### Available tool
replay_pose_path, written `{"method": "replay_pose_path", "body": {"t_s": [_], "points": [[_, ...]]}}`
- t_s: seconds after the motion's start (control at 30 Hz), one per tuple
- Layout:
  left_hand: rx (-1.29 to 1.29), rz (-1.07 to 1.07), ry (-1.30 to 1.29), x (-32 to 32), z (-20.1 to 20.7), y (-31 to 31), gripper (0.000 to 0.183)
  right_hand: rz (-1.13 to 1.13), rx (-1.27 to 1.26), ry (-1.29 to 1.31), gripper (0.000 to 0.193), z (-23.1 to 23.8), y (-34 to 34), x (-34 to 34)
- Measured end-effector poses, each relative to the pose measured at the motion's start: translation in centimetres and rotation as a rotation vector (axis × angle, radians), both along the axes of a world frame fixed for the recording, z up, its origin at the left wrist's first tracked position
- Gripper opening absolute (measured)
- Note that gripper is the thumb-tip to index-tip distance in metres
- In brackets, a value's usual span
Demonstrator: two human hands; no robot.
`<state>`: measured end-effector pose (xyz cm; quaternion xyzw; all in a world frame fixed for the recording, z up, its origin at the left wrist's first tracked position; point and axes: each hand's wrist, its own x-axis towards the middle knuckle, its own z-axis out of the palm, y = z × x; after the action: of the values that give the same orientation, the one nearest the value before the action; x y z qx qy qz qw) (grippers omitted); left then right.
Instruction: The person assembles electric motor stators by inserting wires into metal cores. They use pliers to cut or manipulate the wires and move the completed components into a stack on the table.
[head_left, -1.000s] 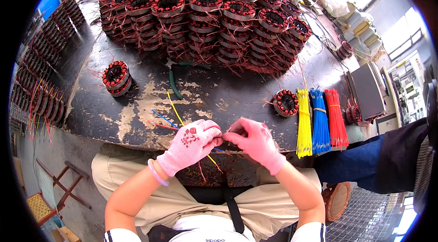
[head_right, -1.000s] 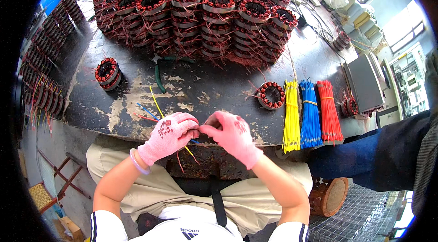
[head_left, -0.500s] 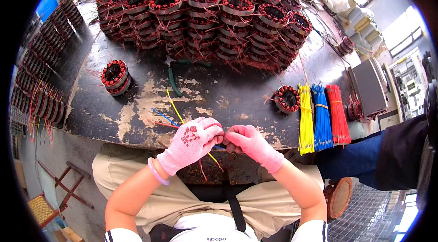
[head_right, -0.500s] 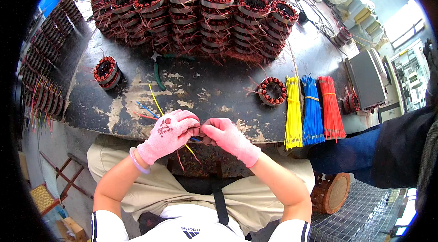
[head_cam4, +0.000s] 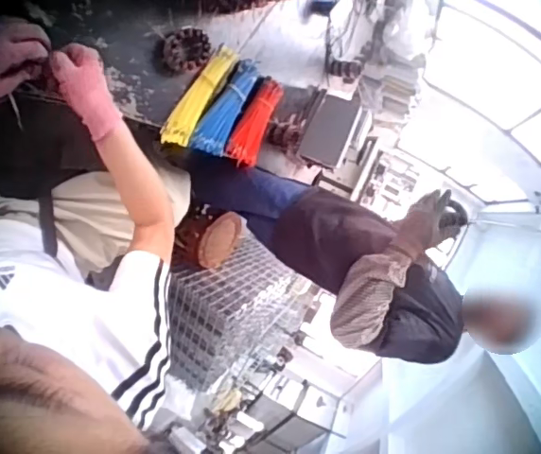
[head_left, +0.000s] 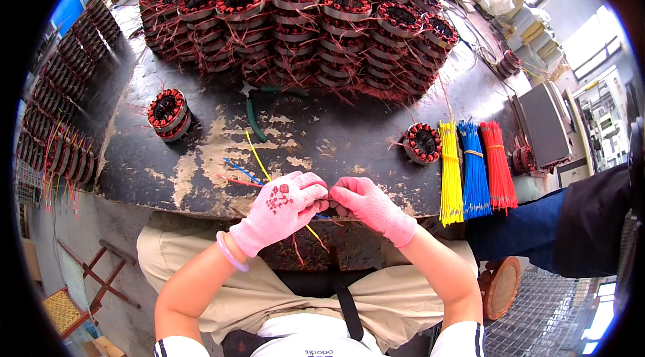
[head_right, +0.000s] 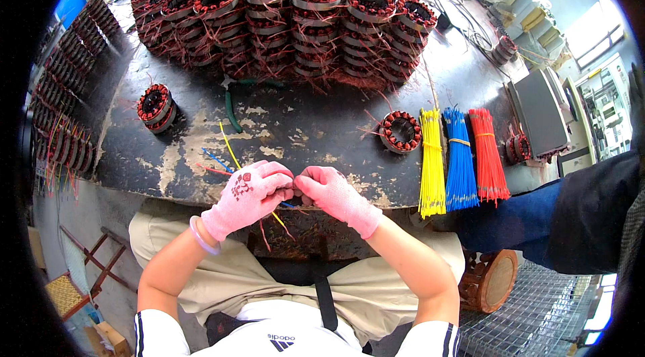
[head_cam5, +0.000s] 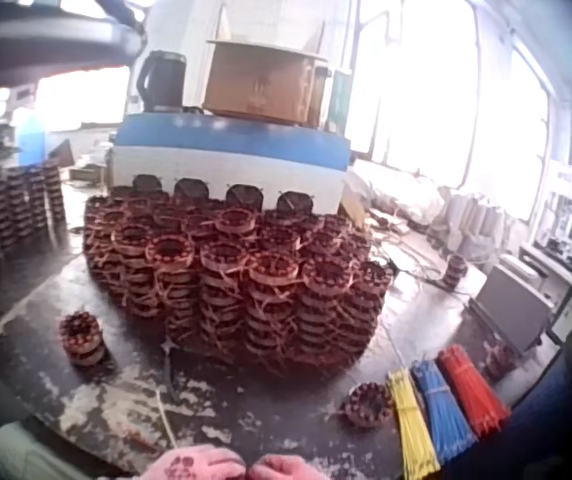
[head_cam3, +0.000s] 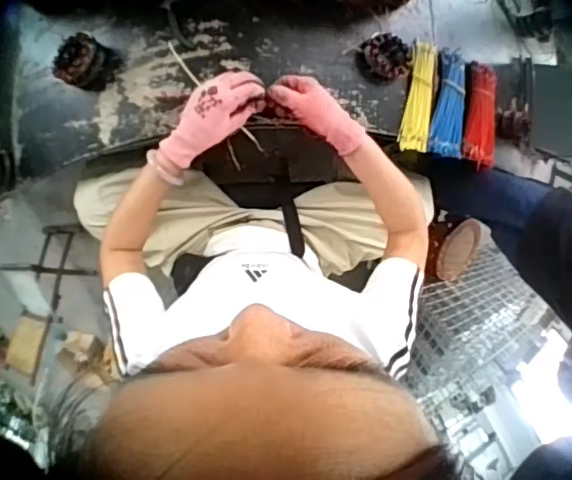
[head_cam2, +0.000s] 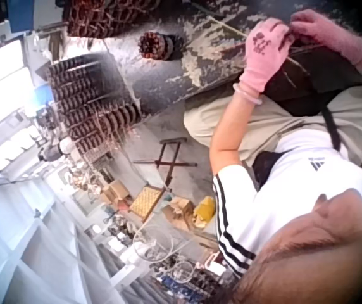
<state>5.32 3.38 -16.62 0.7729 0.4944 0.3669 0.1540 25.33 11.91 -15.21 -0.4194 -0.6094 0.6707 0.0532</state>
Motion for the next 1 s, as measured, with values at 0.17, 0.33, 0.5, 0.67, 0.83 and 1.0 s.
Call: {"method": "replay_pose_path", "body": {"t_s": [0.17, 0.33, 0.5, 0.67, 0.83, 1.0], "points": [[0.002, 0.008, -0.027, -0.1, -0.4, -0.1, 0.013, -0.002, 1.174, -0.047, 0.019, 1.1, -2.2, 0.5], [-0.018, 0.007, -0.018, 0.0, -0.2, -0.1, 0.013, 0.083, 1.094, -0.062, 0.021, -0.6, -2.7, 0.8], [-0.013, -0.001, -0.022, -0.2, -0.3, -0.1, 0.014, -0.028, -0.220, 0.115, 0.029, 0.7, -1.6, 0.9], [-0.029, 0.011, -0.019, -0.1, -0.1, -0.1, 0.014, 0.253, 1.255, -0.128, 0.023, 1.0, -2.1, 1.5], [0.012, -0.026, -0.003, -0.2, 0.0, 0.1, 0.014, 0.150, 0.715, 0.029, 0.016, -0.6, -1.4, 0.8], [-0.039, -0.058, 0.016, -0.1, 0.0, -0.4, 0.014, 0.122, 0.308, -0.094, 0.023, 1.0, -1.2, 1.2]]}}
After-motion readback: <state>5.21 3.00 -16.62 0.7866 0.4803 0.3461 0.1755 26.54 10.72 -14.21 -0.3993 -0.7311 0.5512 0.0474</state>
